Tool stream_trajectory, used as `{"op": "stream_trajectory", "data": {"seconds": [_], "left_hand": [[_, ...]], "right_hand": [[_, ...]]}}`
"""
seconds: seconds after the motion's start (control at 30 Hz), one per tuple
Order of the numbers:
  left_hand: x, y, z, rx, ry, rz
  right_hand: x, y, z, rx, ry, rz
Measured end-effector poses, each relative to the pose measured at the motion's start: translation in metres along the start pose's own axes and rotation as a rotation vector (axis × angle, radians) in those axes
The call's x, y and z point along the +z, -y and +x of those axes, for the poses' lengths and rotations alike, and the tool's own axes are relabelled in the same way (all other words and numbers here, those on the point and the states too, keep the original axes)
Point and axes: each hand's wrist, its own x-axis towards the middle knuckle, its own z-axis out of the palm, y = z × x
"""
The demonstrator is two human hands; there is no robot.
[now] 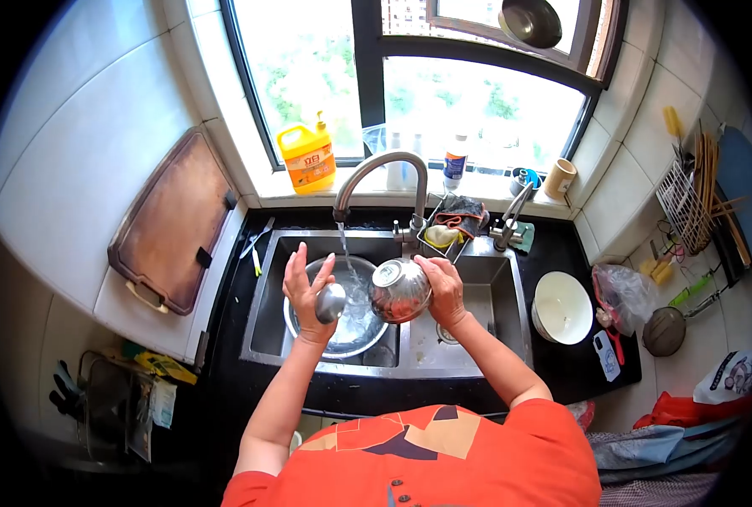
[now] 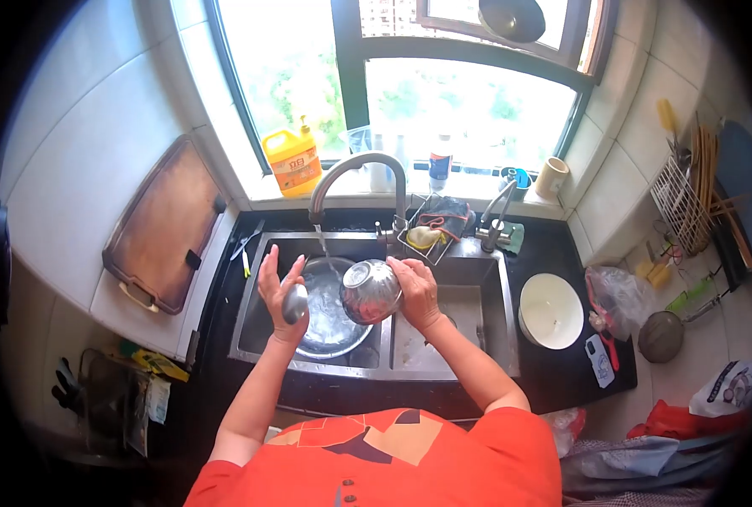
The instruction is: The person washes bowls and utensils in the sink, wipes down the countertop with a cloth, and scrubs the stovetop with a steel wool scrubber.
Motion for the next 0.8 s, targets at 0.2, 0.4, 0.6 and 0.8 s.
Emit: {"op": "stream_trajectory", "data": {"seconds": [0.2,0.4,0.6,0.8], "left_hand": [[-0.022,-0.041,0.002,0.05,-0.029,0.044],[-0.023,-0.07,-0.032,-0.013,-0.049,-0.007],[-0.047,-0.084,-0.04,-0.065,-0.076,0.024],[-0.089,-0.071,-0.075,-0.053,-0.087,0.163]], "right_hand": [[-0.029,0.001,0.0,0.05,-0.112,0.115],[-0.015,0.0,-0.029,0.147,-0.172,0.259],[-0.002,0.011,-0.045,0.221,-0.142,0.275],[-0.008,0.045,-0.043,0.179,-0.135,0.36]]}}
